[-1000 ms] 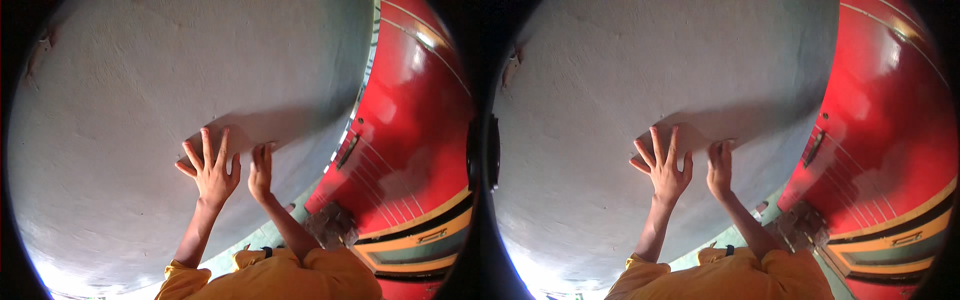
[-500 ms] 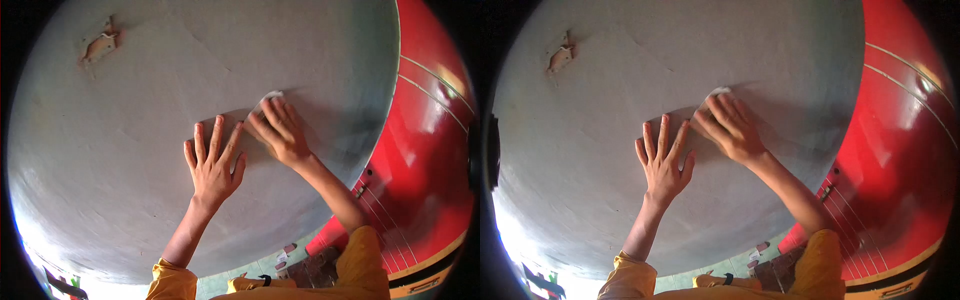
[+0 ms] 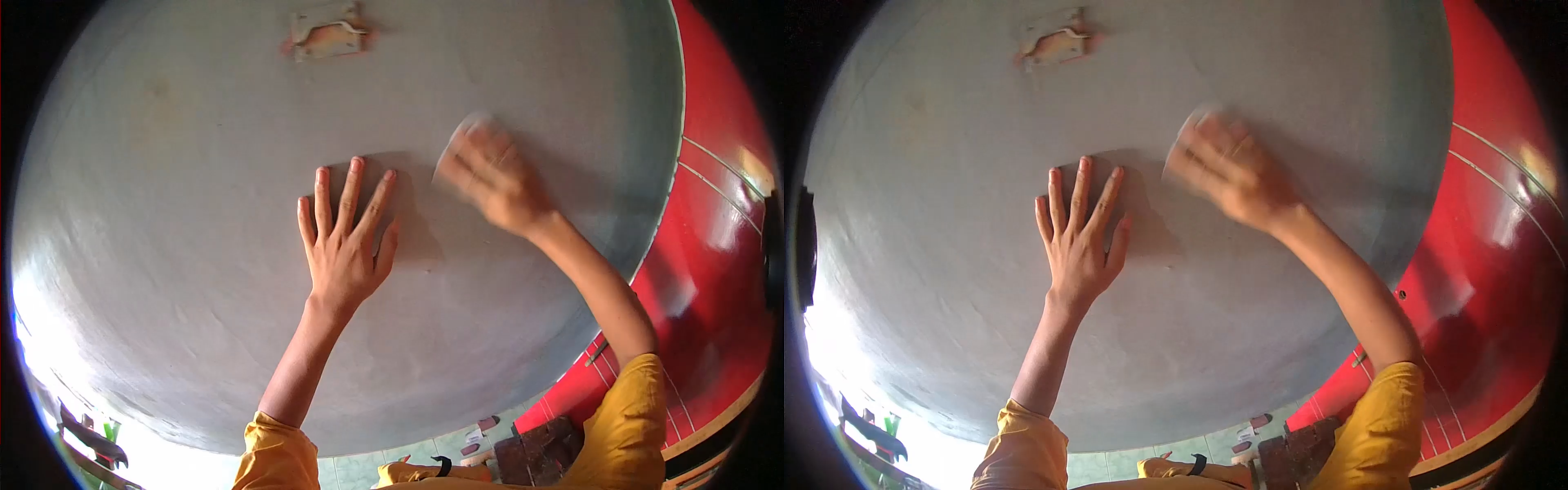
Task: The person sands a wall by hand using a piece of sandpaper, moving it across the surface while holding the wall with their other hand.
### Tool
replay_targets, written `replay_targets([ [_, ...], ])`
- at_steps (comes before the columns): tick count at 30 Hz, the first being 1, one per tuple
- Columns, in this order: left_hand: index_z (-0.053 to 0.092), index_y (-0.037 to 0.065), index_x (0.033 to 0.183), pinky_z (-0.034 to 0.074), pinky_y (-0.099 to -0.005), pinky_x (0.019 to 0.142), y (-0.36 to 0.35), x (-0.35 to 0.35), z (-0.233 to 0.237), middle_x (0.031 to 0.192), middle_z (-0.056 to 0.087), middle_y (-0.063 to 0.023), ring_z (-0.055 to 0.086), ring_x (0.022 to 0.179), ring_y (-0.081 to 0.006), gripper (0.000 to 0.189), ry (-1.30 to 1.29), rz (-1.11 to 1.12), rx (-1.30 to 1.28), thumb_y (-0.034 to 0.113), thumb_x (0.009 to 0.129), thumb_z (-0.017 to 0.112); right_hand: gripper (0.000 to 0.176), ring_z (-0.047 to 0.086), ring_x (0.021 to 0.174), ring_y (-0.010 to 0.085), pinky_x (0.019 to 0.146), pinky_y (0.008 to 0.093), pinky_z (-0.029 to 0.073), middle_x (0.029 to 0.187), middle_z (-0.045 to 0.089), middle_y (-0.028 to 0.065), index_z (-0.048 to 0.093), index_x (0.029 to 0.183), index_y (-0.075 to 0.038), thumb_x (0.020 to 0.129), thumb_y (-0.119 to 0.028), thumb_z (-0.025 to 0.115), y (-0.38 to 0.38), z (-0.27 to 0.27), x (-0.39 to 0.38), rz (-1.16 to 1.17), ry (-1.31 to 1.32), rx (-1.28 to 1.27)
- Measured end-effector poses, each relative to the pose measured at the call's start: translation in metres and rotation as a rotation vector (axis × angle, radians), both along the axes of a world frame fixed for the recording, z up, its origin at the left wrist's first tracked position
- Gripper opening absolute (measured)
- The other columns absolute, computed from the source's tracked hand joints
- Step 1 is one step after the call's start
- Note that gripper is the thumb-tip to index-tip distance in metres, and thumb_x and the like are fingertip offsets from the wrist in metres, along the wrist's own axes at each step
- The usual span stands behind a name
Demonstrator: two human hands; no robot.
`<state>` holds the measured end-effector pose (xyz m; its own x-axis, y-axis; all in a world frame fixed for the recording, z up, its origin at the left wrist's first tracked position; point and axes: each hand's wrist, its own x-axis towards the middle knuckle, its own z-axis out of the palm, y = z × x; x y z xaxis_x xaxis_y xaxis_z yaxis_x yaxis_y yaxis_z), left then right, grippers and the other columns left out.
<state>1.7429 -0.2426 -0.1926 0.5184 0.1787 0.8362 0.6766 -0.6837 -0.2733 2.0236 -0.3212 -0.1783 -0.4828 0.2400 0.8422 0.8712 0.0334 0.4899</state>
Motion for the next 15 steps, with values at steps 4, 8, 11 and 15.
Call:
replay_targets([
  [4, 0.041, 0.035, 0.153, 0.006, -0.0623, 0.119, 0.003, -0.003, -0.001, 0.166, 0.022, -0.0038, 0.008, 0.154, -0.0365, 0.056, 0.029, 0.006, 0.035, 0.034, 0.098, 0.056, 0.04, 0.049, 0.136, 0.029, 0.11, 0.0434, 0.045, 0.15, 0.05, 0.0079, 0.057, 0.141, -0.02, 0.102, -0.02, 0.05, 0.004, -0.002, 0.02, -0.03, 0.017, 0.09],
  [8, 0.041, 0.037, 0.152, 0.009, -0.0619, 0.119, 0.006, -0.006, 0.002, 0.166, 0.023, -0.0035, 0.009, 0.154, -0.0366, 0.056, 0.055, 0.01, 0.076, 0.034, 0.098, 0.055, 0.043, 0.052, 0.134, 0.0291, 0.108, 0.0447, 0.047, 0.147, 0.052, 0.0089, 0.056, 0.141, -0.019, 0.099, -0.012, 0.053, 0.003, -0.02, 0.002, -0.008, -0.004, 0.05],
  [11, 0.04, 0.038, 0.152, 0.01, -0.0619, 0.12, 0.011, -0.012, 0.0, 0.166, 0.023, -0.0019, 0.011, 0.154, -0.035, 0.056, 0.075, -0.011, 0.116, 0.035, 0.099, 0.055, 0.043, 0.052, 0.134, 0.0291, 0.109, 0.0444, 0.046, 0.147, 0.053, 0.0079, 0.058, 0.14, -0.021, 0.098, -0.01, 0.055, 0.007, -0.028, -0.002, 0.02, 0.153, 0.165],
  [15, 0.038, 0.04, 0.153, 0.01, -0.0619, 0.12, 0.027, -0.013, -0.004, 0.166, 0.023, 0.0005, 0.012, 0.154, -0.0321, 0.055, 0.063, -0.049, 0.171, 0.038, 0.1, 0.053, 0.041, 0.052, 0.134, 0.0285, 0.108, 0.0438, 0.046, 0.145, 0.054, 0.0081, 0.062, 0.136, -0.023, 0.096, -0.011, 0.058, 0.016, -0.043, -0.015, -0.066, 0.024, 0.106],
])
